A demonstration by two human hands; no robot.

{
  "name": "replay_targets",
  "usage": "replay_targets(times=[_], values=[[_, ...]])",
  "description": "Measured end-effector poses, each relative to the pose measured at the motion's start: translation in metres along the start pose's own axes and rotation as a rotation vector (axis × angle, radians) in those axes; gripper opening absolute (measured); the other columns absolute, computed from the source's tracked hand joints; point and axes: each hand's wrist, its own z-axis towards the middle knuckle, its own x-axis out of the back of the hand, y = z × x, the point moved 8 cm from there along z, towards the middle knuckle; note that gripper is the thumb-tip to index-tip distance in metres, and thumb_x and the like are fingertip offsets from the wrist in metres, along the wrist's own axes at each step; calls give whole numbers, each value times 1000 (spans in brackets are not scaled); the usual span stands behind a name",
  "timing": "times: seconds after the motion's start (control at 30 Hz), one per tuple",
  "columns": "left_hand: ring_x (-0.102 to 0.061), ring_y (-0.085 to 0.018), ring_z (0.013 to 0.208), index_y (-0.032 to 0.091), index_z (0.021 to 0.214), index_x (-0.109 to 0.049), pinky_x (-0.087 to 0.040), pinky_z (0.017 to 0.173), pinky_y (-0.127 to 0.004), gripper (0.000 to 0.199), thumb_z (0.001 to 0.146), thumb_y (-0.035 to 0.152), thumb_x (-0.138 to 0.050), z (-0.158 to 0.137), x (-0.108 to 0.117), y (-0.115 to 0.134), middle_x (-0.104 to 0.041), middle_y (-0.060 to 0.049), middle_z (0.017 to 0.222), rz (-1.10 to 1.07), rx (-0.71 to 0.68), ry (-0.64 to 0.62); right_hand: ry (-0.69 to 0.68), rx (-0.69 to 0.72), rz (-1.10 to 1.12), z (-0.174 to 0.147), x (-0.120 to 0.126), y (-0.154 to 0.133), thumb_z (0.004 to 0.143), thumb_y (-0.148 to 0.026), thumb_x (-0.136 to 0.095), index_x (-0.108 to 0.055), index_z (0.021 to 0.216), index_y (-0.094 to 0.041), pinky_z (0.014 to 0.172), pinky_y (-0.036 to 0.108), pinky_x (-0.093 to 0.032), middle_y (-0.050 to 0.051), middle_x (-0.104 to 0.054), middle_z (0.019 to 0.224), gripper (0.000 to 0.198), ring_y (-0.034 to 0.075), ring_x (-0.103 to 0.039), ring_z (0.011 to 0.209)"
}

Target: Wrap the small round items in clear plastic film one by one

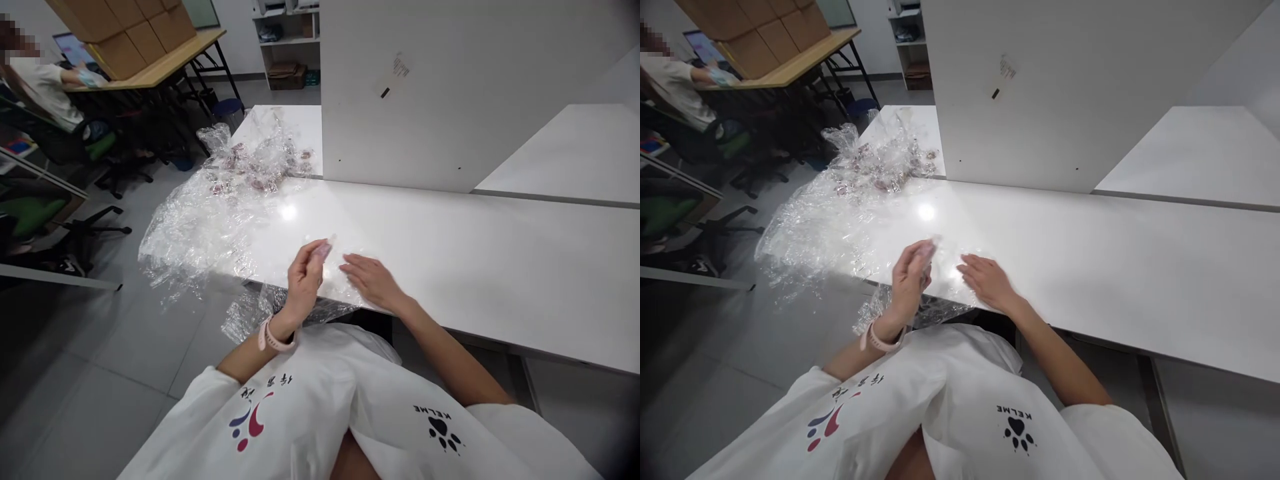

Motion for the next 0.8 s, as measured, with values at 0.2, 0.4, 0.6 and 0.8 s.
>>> replay_targets(times=[0.2, 0.4, 0.6, 0.8], values=[[-61, -16, 83, 23, 116, -66, -48, 72, -29, 33, 98, 44, -50, 78, -38, -63, -64, -8, 103, 602, -89, -181, 245, -399, -141, -79, 66, 107, 100, -37, -35, -63, 125, -23, 109, 49, -39, 7, -55, 144, 40, 25, -48, 135], [-62, -18, 87, 20, 115, -66, -47, 71, -30, 30, 99, 39, -48, 152, -61, -60, -60, -11, 110, 845, -105, -248, 613, -527, -341, -112, 121, 100, 98, -40, -41, -69, 99, -20, 109, 55, -32, 14, -67, 121, 34, 31, -53, 125], [-59, -15, 82, 23, 119, -65, -43, 65, -26, 35, 100, 46, -46, 120, -78, 14, -59, -9, 107, 739, -465, -289, 232, 13, -125, -32, 49, -21, 91, -51, -57, -48, 142, -22, 117, 54, -21, 11, -52, 145, 59, 31, -40, 139], [-58, -21, 92, 25, 122, -65, -47, 72, -32, 40, 99, 49, -44, 47, -74, -44, -61, -12, 110, 892, -505, -674, 124, 242, -110, -32, -13, -73, 94, -17, -48, -66, 111, -23, 106, 47, -33, 5, -67, 92, 26, 22, -58, 99]])
